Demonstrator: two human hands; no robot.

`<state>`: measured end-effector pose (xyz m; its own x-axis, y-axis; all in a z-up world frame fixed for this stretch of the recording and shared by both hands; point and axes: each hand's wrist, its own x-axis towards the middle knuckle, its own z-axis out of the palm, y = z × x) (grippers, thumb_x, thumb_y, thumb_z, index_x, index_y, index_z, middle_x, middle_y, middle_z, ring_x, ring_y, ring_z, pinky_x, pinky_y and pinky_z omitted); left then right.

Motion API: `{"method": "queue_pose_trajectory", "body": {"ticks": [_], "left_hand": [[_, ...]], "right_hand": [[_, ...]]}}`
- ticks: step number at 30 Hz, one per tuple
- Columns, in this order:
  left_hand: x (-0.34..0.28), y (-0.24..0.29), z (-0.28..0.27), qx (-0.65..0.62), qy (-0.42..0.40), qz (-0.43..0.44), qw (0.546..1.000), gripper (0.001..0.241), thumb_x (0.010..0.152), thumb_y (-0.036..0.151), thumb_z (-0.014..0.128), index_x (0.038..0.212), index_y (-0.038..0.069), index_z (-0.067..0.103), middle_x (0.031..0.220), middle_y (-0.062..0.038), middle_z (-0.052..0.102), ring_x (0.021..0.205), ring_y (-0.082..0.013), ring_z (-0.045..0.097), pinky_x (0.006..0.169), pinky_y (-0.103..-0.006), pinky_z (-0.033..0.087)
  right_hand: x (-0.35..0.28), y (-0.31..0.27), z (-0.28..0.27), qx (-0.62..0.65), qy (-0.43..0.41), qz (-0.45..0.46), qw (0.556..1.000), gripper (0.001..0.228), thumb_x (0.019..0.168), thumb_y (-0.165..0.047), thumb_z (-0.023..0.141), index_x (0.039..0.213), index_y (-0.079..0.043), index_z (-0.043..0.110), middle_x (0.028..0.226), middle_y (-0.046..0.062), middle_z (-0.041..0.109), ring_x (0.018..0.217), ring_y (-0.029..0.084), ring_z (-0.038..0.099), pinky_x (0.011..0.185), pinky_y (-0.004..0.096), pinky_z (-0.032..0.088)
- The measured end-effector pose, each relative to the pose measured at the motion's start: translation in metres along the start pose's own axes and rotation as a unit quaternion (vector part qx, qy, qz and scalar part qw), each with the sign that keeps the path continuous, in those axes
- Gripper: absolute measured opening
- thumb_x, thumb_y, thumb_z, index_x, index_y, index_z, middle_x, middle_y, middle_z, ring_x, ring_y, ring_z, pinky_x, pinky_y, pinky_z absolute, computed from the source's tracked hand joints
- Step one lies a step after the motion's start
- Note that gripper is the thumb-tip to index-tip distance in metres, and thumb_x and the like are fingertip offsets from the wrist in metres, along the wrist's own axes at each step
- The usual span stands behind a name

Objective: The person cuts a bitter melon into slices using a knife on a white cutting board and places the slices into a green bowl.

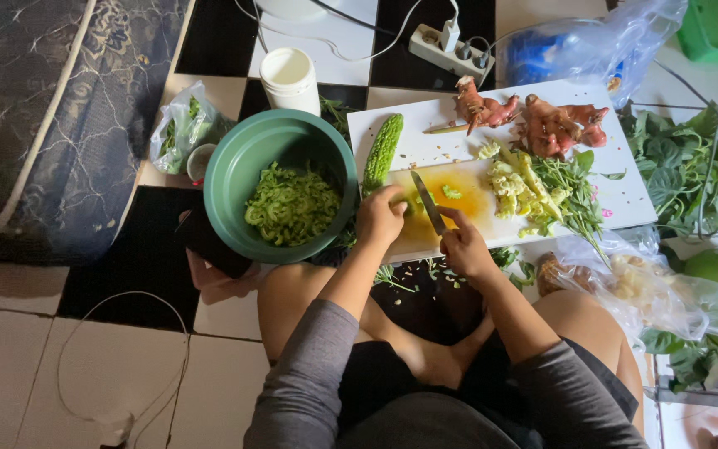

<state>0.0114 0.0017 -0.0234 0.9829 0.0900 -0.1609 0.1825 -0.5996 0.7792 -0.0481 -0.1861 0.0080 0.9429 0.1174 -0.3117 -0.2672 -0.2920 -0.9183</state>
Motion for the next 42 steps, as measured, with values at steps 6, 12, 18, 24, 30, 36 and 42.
{"method": "queue_pose_trajectory", "body": {"ticks": [6, 12, 18, 24, 30, 36, 42], "left_hand": [[-0.033, 0.064, -0.009, -0.49, -0.013, -0.178, 0.853, 0.048, 0.103, 0.038, 0.051, 0.139, 0.007, 0.051, 0.119, -0.013, 0.066, 0.104, -0.0243, 0.062, 0.085, -0.0335, 0.055], [-0.019, 0.061, 0.01, -0.621, -0.145, -0.226, 0.736, 0.065, 0.105, 0.06, 0.031, 0.141, 0.01, 0.047, 0.128, -0.016, 0.062, 0.101, -0.0248, 0.066, 0.086, -0.0331, 0.055], [0.005, 0.041, 0.015, -0.512, -0.085, -0.205, 0.83, 0.052, 0.099, 0.045, 0.051, 0.134, 0.007, 0.052, 0.12, -0.016, 0.063, 0.105, -0.0277, 0.067, 0.097, -0.0427, 0.052], [0.033, 0.018, 0.028, -0.046, 0.007, -0.034, 0.998, 0.04, 0.074, 0.031, 0.079, 0.11, 0.016, 0.07, 0.104, -0.007, 0.073, 0.103, -0.0224, 0.071, 0.09, -0.0342, 0.058], [0.041, 0.014, 0.072, 0.171, -0.054, 0.034, 0.983, 0.037, 0.071, 0.021, 0.081, 0.101, 0.008, 0.063, 0.095, -0.013, 0.068, 0.097, -0.0331, 0.071, 0.086, -0.043, 0.059], [0.011, 0.071, 0.034, 0.158, -0.11, 0.016, 0.981, 0.036, 0.08, -0.001, 0.071, 0.114, -0.007, 0.06, 0.109, -0.025, 0.061, 0.103, -0.0454, 0.066, 0.083, -0.0568, 0.058], [0.025, 0.039, 0.06, 0.116, -0.075, 0.049, 0.989, 0.036, 0.082, 0.009, 0.072, 0.117, 0.005, 0.066, 0.105, -0.019, 0.068, 0.108, -0.0388, 0.067, 0.094, -0.048, 0.057]], "right_hand": [[-0.041, -0.066, -0.013, 0.243, -0.039, 0.057, 0.968, 0.035, 0.099, -0.007, 0.038, 0.134, -0.008, 0.037, 0.064, 0.014, 0.049, 0.04, 0.015, 0.039, 0.031, 0.026, 0.03], [-0.043, -0.061, -0.027, 0.292, -0.057, 0.076, 0.952, 0.032, 0.099, -0.007, 0.038, 0.131, -0.007, 0.035, 0.068, 0.015, 0.046, 0.042, 0.014, 0.038, 0.032, 0.025, 0.03], [-0.032, -0.04, -0.046, 0.258, 0.015, 0.094, 0.962, 0.029, 0.101, -0.012, 0.038, 0.13, -0.008, 0.037, 0.07, 0.011, 0.045, 0.048, 0.013, 0.039, 0.036, 0.024, 0.029], [-0.02, -0.014, -0.058, 0.145, 0.105, 0.079, 0.981, 0.032, 0.101, -0.015, 0.047, 0.129, -0.001, 0.041, 0.069, 0.015, 0.051, 0.047, 0.018, 0.044, 0.036, 0.028, 0.031], [-0.004, 0.034, -0.052, -0.092, 0.108, 0.07, 0.987, 0.032, 0.098, -0.024, 0.05, 0.128, -0.013, 0.052, 0.069, 0.008, 0.067, 0.064, 0.027, 0.065, 0.061, 0.039, 0.048], [0.004, 0.052, -0.036, -0.097, 0.06, 0.061, 0.992, 0.032, 0.096, -0.02, 0.046, 0.127, -0.015, 0.053, 0.069, 0.008, 0.067, 0.065, 0.028, 0.067, 0.065, 0.041, 0.052], [0.007, 0.057, -0.028, 0.004, 0.032, 0.034, 0.999, 0.028, 0.095, -0.012, 0.044, 0.122, -0.007, 0.052, 0.061, 0.011, 0.062, 0.042, 0.022, 0.058, 0.036, 0.032, 0.045]]}}
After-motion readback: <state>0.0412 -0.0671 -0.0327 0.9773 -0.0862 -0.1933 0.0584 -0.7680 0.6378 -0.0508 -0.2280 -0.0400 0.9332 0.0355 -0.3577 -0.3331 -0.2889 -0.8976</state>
